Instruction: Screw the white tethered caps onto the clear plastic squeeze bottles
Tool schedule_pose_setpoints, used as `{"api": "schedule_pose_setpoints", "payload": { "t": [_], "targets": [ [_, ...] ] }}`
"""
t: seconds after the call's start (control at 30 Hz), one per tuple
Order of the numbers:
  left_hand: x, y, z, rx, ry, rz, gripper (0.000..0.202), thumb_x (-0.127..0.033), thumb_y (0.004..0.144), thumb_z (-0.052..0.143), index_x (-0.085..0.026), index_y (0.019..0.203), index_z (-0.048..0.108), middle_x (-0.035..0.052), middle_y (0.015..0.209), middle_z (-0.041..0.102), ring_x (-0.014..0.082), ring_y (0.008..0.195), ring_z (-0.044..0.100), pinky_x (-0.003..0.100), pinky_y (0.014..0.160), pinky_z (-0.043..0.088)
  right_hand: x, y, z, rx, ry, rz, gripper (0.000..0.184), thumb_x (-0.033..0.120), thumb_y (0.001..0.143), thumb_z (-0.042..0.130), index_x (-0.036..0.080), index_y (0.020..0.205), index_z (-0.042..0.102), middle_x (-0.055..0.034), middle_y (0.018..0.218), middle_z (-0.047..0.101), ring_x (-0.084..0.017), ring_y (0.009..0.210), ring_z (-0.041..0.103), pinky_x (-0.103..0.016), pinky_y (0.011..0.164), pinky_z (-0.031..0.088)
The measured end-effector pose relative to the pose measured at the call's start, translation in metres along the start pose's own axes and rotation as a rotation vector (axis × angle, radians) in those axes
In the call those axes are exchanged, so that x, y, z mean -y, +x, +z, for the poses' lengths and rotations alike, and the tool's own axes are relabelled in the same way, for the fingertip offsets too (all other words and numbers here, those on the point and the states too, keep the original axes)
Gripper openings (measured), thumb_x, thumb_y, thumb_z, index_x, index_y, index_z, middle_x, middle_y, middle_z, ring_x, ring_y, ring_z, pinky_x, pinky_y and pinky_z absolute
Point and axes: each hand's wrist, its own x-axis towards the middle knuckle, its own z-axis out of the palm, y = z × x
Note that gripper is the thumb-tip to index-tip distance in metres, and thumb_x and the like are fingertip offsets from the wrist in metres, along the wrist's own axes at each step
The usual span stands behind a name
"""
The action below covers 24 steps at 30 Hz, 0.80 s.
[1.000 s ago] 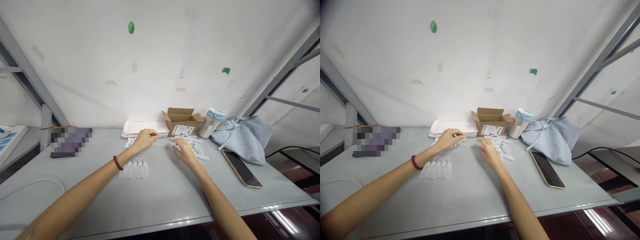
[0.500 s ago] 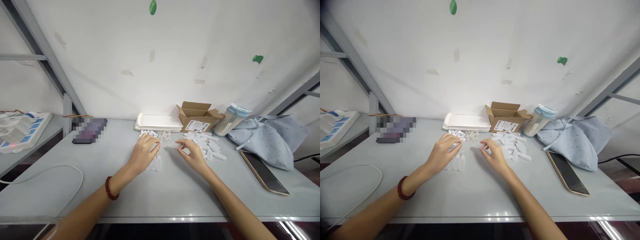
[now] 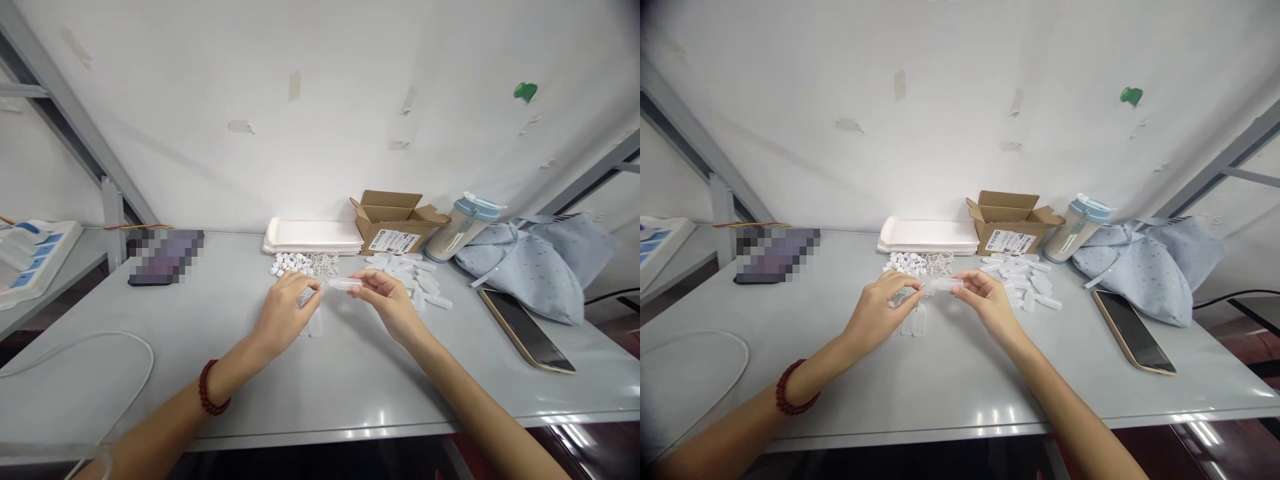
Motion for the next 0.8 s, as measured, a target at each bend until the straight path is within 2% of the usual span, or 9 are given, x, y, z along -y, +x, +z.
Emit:
{"api": "schedule_pose_setpoints", "payload": {
  "t": [0.2, 0.33, 0.4, 0.6, 0.8],
  "targets": [
    [-0.004, -0.0025, 0.0029, 0.018, -0.032, -0.057, 0.011, -0.022, 0.083, 0.052, -0.021, 0.08, 0.063, 0.0017, 0.082, 0.066, 0.0182, 0.082, 0.059, 0.028, 0.065, 0.05, 0.0024, -0.0012, 0.0009, 0.042, 0.016, 0.056, 0.029, 0.036, 0.069, 0.073, 0.019, 0.09, 0.063, -0.0033, 0.081, 0.068, -0.018, 0.079, 0.064, -0.034, 0.078, 0.05],
    [-0.0059, -0.0045, 0.0046, 0.046, -0.059, -0.093, 0.011, -0.024, 0.083, 0.052, -0.02, 0.084, 0.062, 0.0032, 0.084, 0.067, 0.0183, 0.082, 0.06, 0.022, 0.05, 0.046, 0.0025, -0.0026, 0.0014, 0.162, -0.011, 0.069, 0.028, 0.037, 0.071, 0.072, 0.018, 0.09, 0.063, -0.0037, 0.083, 0.068, -0.018, 0.078, 0.064, -0.035, 0.078, 0.05],
    [-0.007, -0.0059, 0.0051, 0.063, -0.074, -0.116, 0.012, -0.025, 0.083, 0.051, -0.02, 0.086, 0.063, 0.0034, 0.087, 0.066, 0.0183, 0.083, 0.059, 0.021, 0.048, 0.045, 0.0026, -0.0033, 0.0021, 0.215, -0.008, 0.066, 0.028, 0.036, 0.072, 0.072, 0.018, 0.091, 0.063, -0.0036, 0.084, 0.068, -0.017, 0.077, 0.064, -0.035, 0.078, 0.05],
    [-0.0082, -0.0086, 0.0055, 0.082, -0.056, -0.098, 0.012, -0.023, 0.085, 0.051, -0.021, 0.089, 0.062, 0.0019, 0.088, 0.066, 0.0174, 0.084, 0.057, 0.022, 0.052, 0.046, 0.004, -0.0045, 0.0054, 0.26, 0.001, 0.08, 0.025, 0.033, 0.071, 0.073, 0.019, 0.089, 0.064, -0.0024, 0.083, 0.067, -0.016, 0.076, 0.064, -0.034, 0.078, 0.05],
    [-0.0052, -0.0084, 0.0094, 0.026, 0.012, 0.126, 0.012, -0.018, 0.087, 0.049, -0.019, 0.091, 0.06, 0.004, 0.088, 0.065, 0.0191, 0.088, 0.056, 0.032, 0.073, 0.048, 0.0023, -0.0046, 0.0059, 0.283, 0.009, 0.072, 0.025, 0.032, 0.072, 0.072, 0.018, 0.091, 0.063, -0.0034, 0.086, 0.068, -0.016, 0.077, 0.065, -0.035, 0.079, 0.05]
  ]
}}
